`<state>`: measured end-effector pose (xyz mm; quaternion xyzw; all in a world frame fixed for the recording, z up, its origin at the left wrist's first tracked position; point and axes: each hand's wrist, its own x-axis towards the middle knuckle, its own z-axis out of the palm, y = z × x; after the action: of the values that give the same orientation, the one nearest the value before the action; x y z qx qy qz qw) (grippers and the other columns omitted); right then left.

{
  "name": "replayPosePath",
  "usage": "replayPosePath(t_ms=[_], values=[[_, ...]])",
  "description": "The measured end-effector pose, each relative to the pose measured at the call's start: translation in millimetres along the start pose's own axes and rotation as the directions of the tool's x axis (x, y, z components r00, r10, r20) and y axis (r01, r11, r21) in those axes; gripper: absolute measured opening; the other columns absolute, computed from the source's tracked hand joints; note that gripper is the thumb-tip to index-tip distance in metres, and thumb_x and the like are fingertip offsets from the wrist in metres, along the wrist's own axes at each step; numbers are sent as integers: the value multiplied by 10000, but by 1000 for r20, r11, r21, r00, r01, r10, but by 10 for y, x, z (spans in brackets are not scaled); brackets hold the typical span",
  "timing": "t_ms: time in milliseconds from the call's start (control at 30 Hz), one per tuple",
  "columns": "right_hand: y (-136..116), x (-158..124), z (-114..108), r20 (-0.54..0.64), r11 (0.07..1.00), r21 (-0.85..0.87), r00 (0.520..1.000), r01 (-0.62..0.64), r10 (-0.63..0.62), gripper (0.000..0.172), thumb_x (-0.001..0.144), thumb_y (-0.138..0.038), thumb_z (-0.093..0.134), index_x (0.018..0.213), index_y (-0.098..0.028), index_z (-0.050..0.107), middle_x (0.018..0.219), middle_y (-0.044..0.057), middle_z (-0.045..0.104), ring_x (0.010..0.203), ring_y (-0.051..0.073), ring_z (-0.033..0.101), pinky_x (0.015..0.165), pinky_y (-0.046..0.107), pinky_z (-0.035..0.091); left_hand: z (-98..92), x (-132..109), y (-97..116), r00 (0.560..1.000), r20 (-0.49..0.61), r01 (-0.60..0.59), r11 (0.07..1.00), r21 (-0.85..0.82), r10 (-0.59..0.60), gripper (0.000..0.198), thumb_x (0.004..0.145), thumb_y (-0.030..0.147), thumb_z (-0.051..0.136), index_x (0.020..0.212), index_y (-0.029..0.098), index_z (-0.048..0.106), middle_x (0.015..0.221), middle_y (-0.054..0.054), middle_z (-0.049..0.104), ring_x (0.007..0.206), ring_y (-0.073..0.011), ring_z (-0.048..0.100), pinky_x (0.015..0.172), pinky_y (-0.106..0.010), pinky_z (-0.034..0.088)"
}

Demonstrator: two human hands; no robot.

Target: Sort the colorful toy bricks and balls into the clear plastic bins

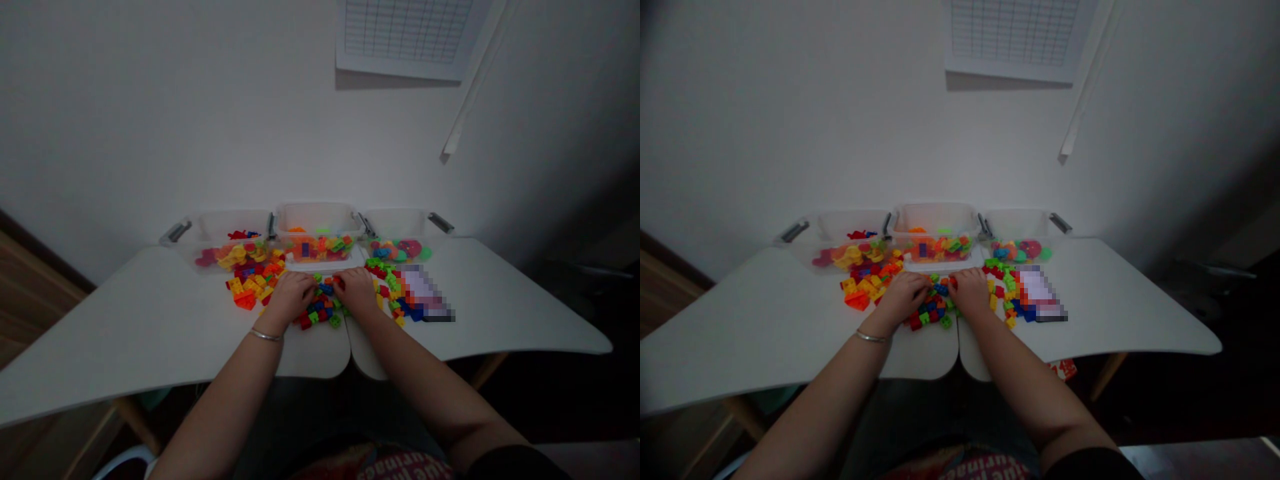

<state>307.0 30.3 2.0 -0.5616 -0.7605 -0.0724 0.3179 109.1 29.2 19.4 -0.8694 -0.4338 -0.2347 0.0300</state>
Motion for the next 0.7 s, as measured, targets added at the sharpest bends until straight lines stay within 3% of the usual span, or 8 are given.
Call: replayPosePath(t_ms=[200, 433, 600, 700], values=[[56, 31, 28, -56, 972, 232, 998, -29, 43, 262, 860, -208, 550, 1067, -159, 703, 1019, 108, 721, 970, 234, 634, 909, 378, 484, 13, -4, -10, 1000, 3, -9, 1000, 4, 9, 174, 890, 214, 511, 911, 194, 683, 945, -66, 706, 937, -215, 612, 874, -378, 440], [55, 133, -42, -292, 896, 444, 950, 30, 113, 289, 887, -230, 479, 1058, -211, 711, 994, 78, 712, 936, 193, 649, 877, 345, 530, 43, -8, -29, 1000, -1, -16, 1000, 4, 16, 183, 893, 210, 506, 926, 199, 687, 928, -58, 702, 929, -216, 606, 850, -376, 432], [109, 382, -183, -439, 897, 442, 878, 29, 188, 296, 899, -250, 462, 1041, -212, 719, 1003, 92, 679, 971, 196, 627, 881, 355, 533, 8, -13, -18, 1000, -18, -14, 999, -37, 14, 155, 880, 197, 525, 907, 203, 677, 948, -56, 704, 918, -205, 606, 838, -364, 436], [142, 580, -260, -464, 902, 431, 866, 34, 190, 295, 895, -252, 475, 1062, -226, 717, 1051, 94, 647, 1021, 209, 606, 939, 390, 511, -1, -11, -18, 1000, -14, -14, 999, -51, 13, 161, 874, 185, 526, 913, 207, 680, 948, -60, 704, 925, -204, 610, 848, -368, 440]])
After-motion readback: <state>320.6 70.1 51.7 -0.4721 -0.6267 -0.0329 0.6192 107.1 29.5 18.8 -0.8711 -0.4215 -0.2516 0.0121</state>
